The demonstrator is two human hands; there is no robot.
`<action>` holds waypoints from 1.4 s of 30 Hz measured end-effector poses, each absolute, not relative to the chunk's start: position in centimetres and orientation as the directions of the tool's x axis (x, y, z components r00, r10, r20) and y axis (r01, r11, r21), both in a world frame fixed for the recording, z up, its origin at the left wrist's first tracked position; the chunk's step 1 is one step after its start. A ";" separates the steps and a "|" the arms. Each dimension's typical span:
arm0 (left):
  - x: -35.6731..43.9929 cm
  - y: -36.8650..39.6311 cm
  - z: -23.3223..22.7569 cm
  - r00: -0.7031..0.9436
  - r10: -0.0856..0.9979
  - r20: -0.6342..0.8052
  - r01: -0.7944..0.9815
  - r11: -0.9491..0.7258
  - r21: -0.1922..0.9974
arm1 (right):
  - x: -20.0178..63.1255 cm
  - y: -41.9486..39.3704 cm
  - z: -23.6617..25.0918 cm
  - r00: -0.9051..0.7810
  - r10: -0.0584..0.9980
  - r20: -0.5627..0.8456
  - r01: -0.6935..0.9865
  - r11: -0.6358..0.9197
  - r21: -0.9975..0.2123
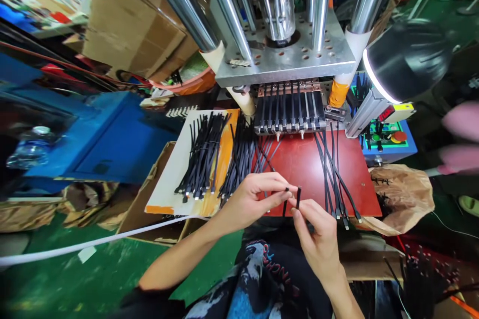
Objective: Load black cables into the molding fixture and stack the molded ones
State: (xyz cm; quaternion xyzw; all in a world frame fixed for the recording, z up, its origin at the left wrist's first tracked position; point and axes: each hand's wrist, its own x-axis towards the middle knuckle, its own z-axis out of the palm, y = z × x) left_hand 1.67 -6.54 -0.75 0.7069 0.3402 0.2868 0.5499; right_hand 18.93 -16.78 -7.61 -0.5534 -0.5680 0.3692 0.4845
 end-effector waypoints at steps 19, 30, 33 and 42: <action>3.5 1.4 -0.6 0.401 0.901 0.164 0.206 -0.263 0.943 | 19.2 -12.6 -8.4 -0.224 0.968 -0.112 0.249 -0.055 -0.967; 7.9 13.4 -4.9 0.253 0.887 0.386 0.673 -0.448 0.588 | 30.3 7.3 -1.4 -0.321 0.946 0.031 0.496 0.196 -0.846; 6.7 12.0 -5.2 0.369 0.807 0.460 0.560 -0.589 0.583 | 29.9 12.0 -2.2 -0.356 0.934 0.008 0.478 0.189 -0.858; 5.2 9.5 -5.9 0.838 0.421 0.349 0.446 -0.895 0.007 | 29.3 13.4 -4.7 -0.271 0.935 0.228 0.603 0.350 -0.717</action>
